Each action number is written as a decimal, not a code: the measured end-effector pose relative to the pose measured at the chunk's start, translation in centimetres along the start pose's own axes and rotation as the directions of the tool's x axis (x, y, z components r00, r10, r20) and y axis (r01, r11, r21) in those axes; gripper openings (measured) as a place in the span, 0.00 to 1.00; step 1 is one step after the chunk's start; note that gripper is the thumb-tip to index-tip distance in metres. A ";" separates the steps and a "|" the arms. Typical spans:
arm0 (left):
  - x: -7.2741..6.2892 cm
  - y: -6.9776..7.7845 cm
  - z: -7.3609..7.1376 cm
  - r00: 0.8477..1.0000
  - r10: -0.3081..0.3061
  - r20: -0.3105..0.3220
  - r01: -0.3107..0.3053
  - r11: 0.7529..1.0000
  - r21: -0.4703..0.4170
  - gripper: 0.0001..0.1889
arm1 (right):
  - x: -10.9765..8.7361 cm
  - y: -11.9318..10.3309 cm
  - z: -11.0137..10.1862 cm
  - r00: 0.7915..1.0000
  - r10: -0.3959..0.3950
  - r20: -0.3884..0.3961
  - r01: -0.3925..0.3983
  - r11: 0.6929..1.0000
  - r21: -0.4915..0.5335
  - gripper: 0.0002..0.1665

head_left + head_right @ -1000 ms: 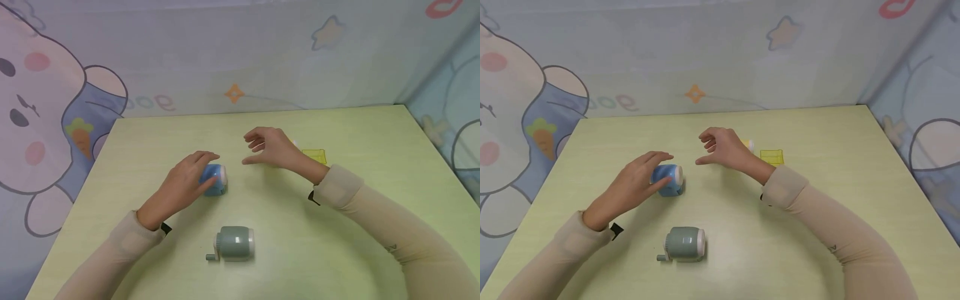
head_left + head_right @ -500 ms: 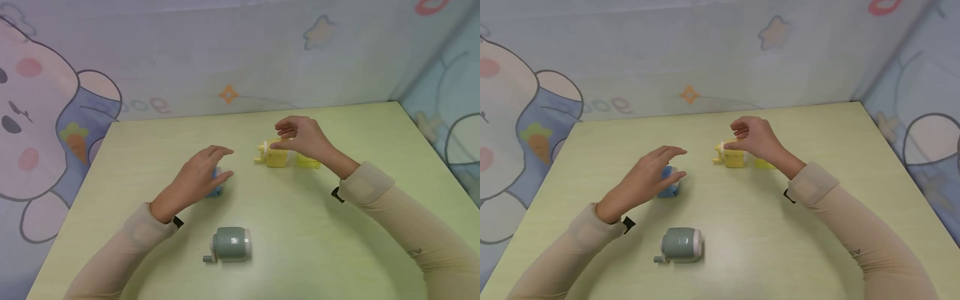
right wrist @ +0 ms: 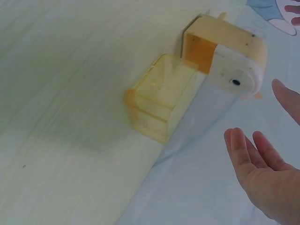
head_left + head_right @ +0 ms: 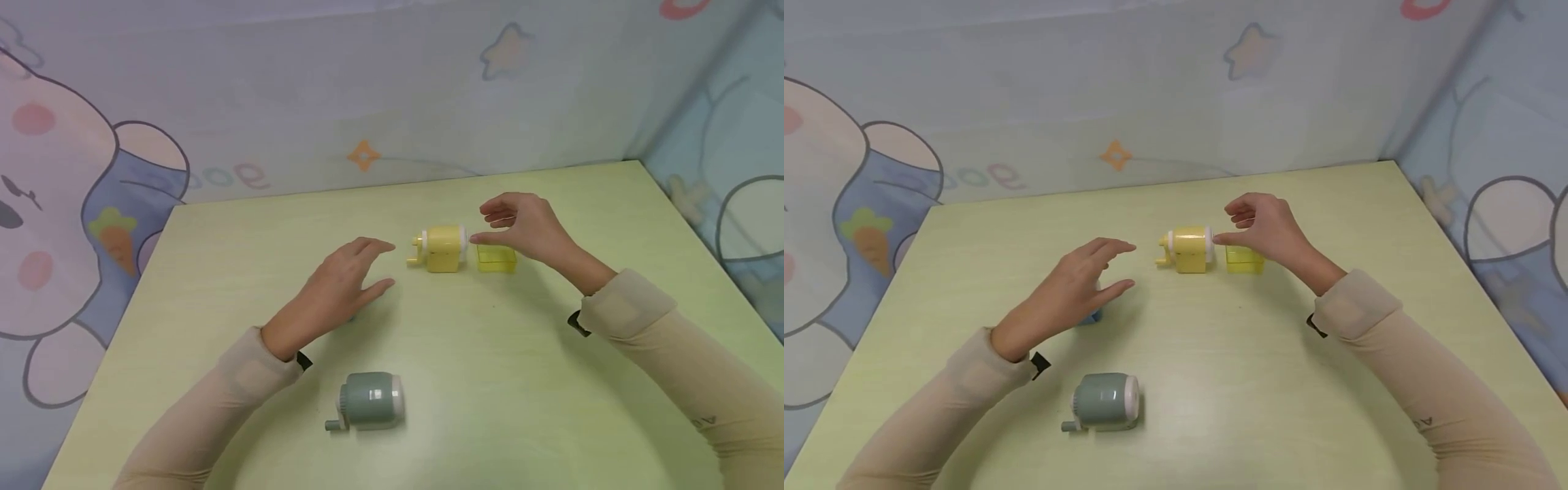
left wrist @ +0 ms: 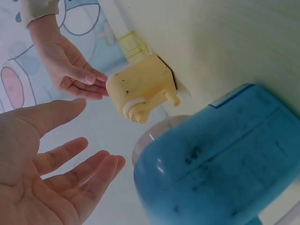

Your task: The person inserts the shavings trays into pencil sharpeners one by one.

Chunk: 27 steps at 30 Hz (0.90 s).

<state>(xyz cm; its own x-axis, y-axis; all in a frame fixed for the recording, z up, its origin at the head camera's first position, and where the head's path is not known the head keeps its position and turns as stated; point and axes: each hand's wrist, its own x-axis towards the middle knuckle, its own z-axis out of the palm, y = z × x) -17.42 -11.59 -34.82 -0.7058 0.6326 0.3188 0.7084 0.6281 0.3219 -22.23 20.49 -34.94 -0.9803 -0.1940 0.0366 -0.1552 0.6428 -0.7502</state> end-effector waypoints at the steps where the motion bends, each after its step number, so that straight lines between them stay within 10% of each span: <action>1: 0.1 0.0 0.1 1.000 0.003 0.001 -0.003 1.000 0.000 0.25 | -0.1 0.2 -0.1 1.000 0.006 0.003 -0.006 1.000 -0.005 0.32; 27: 2.5 -0.3 0.9 0.997 -0.015 0.075 0.014 1.000 0.009 0.27 | -0.9 2.9 -0.3 0.992 0.074 0.104 -0.067 0.995 -0.068 0.40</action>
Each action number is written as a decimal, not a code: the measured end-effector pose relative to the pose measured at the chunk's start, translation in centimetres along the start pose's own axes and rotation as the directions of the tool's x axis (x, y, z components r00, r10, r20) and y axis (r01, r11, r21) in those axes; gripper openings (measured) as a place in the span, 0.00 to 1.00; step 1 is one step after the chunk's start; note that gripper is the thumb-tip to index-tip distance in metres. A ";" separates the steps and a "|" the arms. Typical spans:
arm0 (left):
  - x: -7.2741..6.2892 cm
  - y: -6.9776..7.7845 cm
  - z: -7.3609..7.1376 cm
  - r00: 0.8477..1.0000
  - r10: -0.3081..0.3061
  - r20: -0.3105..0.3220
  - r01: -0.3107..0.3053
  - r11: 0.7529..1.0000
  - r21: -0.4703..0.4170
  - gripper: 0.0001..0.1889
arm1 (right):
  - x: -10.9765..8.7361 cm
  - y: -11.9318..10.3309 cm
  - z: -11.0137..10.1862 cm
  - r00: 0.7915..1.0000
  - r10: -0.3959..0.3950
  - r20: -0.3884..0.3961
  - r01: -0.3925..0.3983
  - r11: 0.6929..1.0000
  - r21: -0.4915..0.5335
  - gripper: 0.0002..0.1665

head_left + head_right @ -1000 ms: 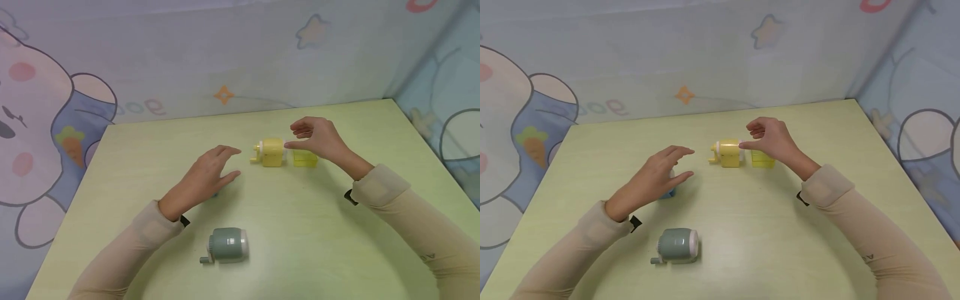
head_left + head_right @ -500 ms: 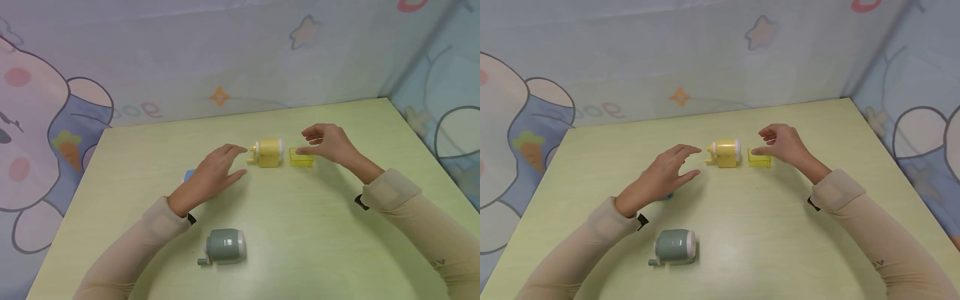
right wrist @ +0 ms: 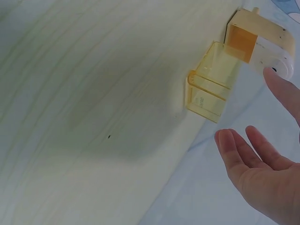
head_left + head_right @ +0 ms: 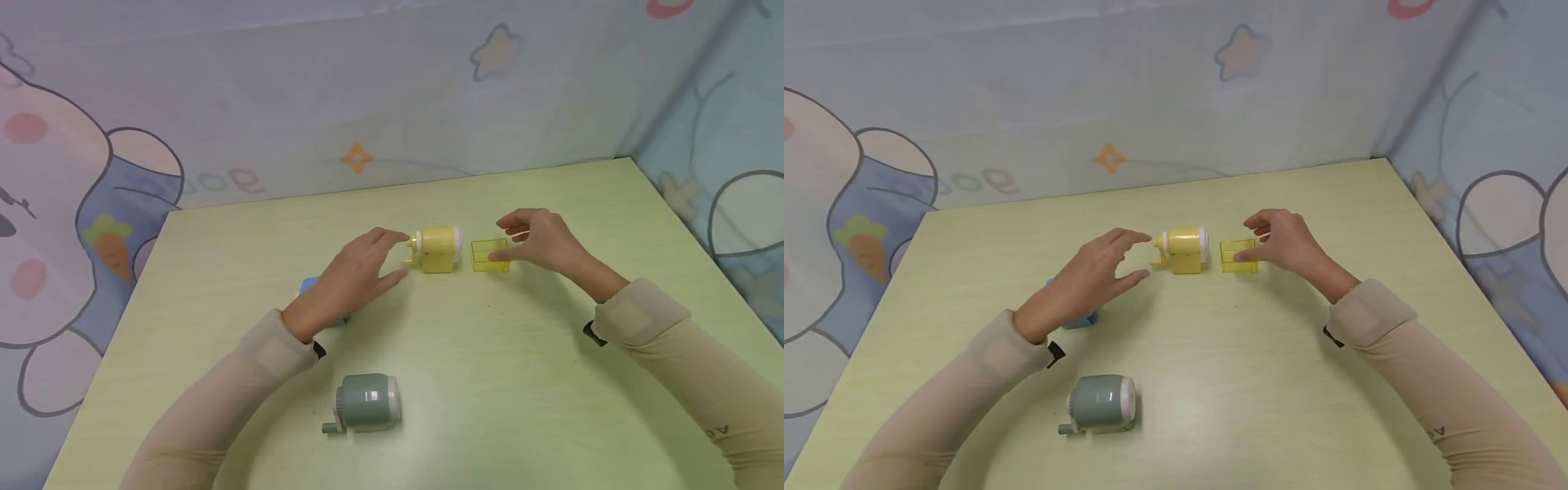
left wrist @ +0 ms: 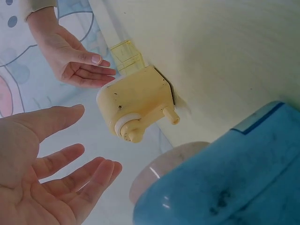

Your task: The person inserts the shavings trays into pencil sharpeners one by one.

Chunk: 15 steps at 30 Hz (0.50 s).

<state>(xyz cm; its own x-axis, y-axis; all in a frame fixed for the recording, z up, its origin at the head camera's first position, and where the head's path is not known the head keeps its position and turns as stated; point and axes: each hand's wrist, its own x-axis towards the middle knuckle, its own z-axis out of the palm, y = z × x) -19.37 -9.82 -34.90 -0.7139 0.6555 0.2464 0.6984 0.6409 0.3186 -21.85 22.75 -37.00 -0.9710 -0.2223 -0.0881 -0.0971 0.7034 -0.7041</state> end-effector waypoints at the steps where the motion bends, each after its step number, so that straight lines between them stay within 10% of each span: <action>1: 0.1 0.0 0.0 1.000 0.001 0.003 -0.001 1.000 -0.001 0.27 | 0.0 0.1 0.0 1.000 0.002 0.003 -0.002 1.000 -0.002 0.40; 15: 2.1 0.2 0.7 1.000 0.018 0.002 -0.018 1.000 -0.002 0.27 | 0.6 0.4 0.7 1.000 -0.003 0.026 0.004 0.999 -0.032 0.41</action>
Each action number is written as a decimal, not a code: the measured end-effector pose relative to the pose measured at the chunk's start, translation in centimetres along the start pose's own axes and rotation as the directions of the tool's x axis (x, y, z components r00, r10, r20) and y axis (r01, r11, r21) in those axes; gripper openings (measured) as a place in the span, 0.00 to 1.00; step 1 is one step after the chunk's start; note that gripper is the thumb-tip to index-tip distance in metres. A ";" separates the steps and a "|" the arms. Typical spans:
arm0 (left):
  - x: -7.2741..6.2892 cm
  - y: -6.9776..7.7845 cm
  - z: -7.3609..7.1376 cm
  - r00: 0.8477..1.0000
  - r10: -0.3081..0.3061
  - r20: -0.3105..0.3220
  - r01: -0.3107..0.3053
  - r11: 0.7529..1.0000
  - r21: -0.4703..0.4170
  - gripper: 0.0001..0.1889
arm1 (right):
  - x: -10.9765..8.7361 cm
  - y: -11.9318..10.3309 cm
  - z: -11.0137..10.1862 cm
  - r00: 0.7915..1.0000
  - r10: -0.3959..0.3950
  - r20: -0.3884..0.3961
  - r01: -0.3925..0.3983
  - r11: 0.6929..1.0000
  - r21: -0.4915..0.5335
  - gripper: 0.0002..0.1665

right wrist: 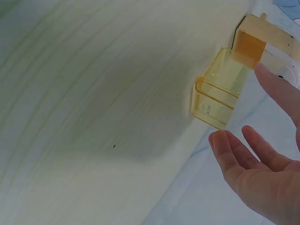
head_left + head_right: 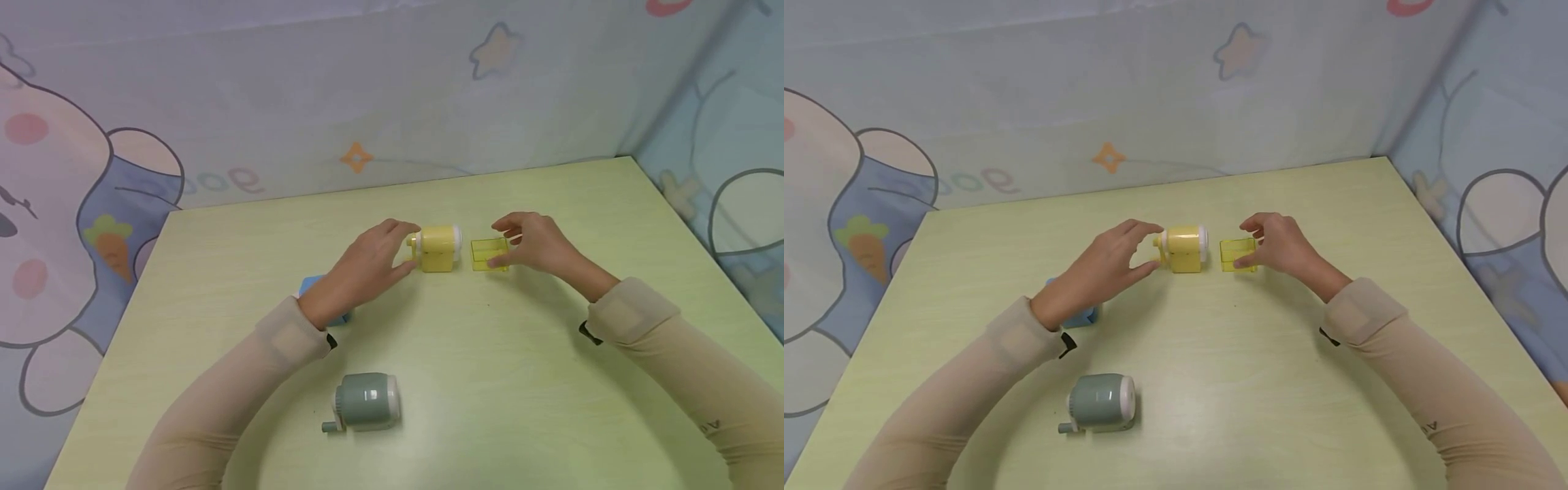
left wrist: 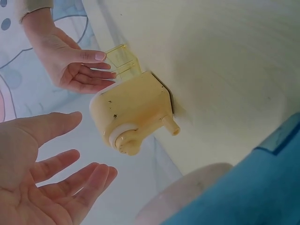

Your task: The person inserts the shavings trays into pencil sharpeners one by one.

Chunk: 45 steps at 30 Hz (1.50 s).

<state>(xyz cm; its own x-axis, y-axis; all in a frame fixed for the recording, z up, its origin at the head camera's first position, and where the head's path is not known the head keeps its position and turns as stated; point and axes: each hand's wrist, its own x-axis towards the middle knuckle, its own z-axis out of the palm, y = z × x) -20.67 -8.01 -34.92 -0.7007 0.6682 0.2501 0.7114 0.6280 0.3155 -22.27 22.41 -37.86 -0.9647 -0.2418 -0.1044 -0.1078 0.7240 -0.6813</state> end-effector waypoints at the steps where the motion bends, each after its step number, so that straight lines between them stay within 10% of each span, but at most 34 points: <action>1: 0.1 0.0 0.1 1.000 -0.001 0.001 0.001 1.000 0.001 0.27 | 0.1 0.0 0.1 1.000 -0.004 0.002 0.004 1.000 -0.003 0.42; 17: 1.7 -0.3 1.7 0.993 -0.063 0.103 0.057 0.997 0.058 0.34 | 0.4 0.3 0.7 0.999 -0.025 0.027 0.026 1.000 -0.012 0.41; 45: 2.7 -0.9 3.0 0.997 -0.065 0.045 0.060 0.994 0.092 0.24 | 0.4 0.5 0.8 0.998 -0.055 -0.017 0.055 0.997 -0.046 0.31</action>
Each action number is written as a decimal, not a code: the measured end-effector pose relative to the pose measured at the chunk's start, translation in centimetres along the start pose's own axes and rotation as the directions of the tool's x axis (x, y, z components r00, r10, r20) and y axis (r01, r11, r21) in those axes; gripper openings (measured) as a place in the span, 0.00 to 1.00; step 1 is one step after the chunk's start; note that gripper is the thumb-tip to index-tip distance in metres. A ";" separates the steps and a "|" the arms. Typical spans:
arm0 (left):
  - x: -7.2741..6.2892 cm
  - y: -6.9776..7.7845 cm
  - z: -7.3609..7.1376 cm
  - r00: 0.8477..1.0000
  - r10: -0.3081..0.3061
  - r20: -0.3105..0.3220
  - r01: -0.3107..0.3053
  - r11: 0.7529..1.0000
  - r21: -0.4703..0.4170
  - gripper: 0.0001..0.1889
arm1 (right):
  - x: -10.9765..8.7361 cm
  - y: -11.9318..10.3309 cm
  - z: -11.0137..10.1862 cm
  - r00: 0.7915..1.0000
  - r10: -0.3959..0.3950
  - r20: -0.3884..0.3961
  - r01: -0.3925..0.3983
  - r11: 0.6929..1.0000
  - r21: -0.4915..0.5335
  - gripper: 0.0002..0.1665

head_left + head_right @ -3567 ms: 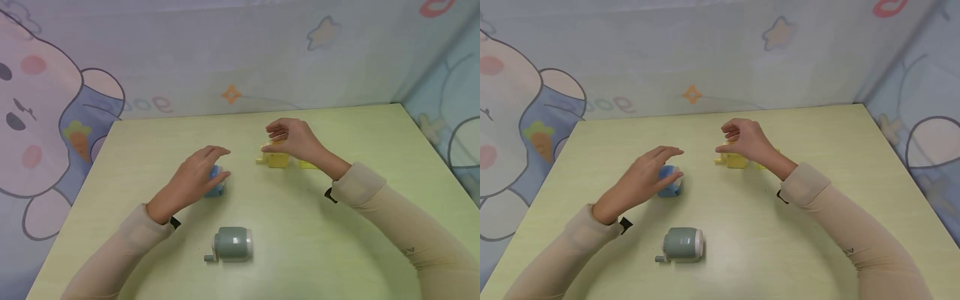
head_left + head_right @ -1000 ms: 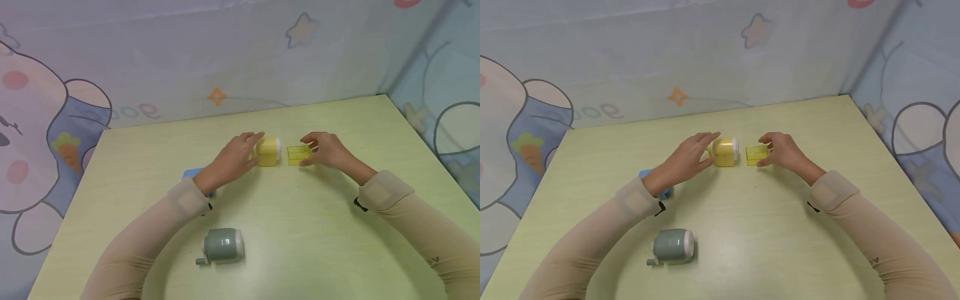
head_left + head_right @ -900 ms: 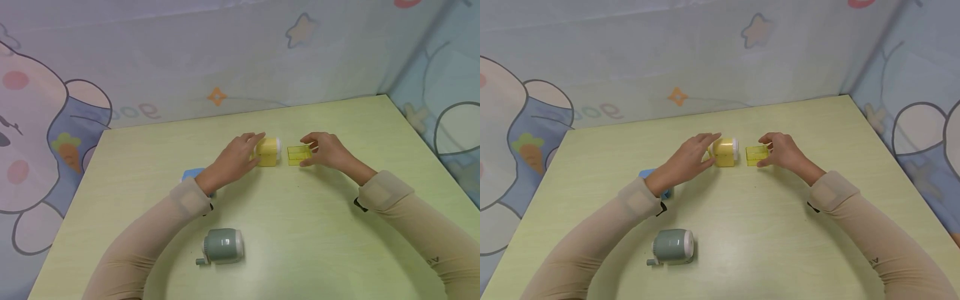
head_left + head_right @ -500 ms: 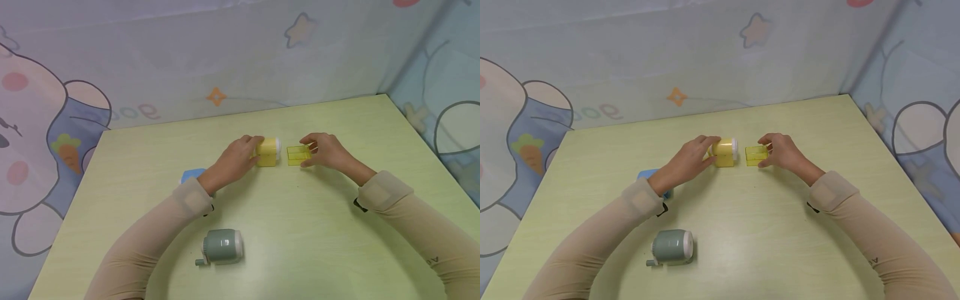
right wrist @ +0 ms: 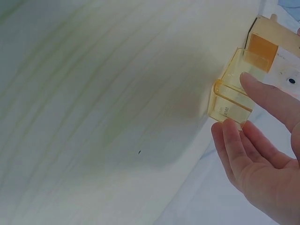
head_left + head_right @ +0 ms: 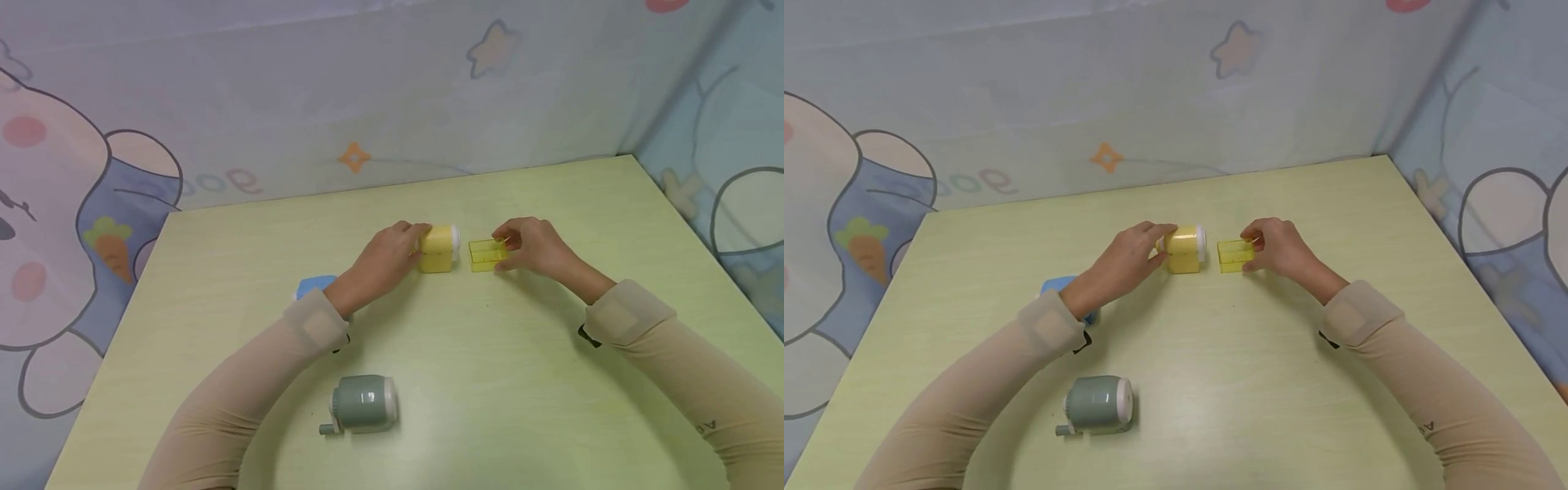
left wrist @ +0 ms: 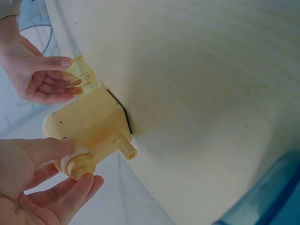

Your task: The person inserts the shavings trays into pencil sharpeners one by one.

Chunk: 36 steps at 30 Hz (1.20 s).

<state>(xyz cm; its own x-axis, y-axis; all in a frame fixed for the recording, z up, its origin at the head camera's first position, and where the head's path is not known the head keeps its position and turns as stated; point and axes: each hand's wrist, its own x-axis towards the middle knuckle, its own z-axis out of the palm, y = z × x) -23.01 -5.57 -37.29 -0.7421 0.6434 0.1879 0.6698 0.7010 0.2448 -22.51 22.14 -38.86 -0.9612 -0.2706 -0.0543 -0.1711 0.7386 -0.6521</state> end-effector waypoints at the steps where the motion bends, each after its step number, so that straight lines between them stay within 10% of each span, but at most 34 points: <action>1: 0.0 0.0 0.0 1.000 -0.002 0.001 0.002 1.000 0.000 0.24 | 0.0 0.0 0.0 1.000 -0.001 0.009 0.001 1.000 0.006 0.31; 36: 0.2 0.1 -0.1 0.999 -0.042 0.035 0.043 0.999 -0.033 0.24 | 2.2 -2.0 1.7 0.999 -0.028 0.036 0.025 0.996 0.084 0.32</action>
<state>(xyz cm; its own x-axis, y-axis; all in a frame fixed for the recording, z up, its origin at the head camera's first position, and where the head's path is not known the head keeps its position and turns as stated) -23.12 -5.40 -37.10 -0.7680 0.6240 0.1440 0.6362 0.7174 0.2839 -23.92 19.05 -38.98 -0.9477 -0.3130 -0.0632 -0.1760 0.6771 -0.7146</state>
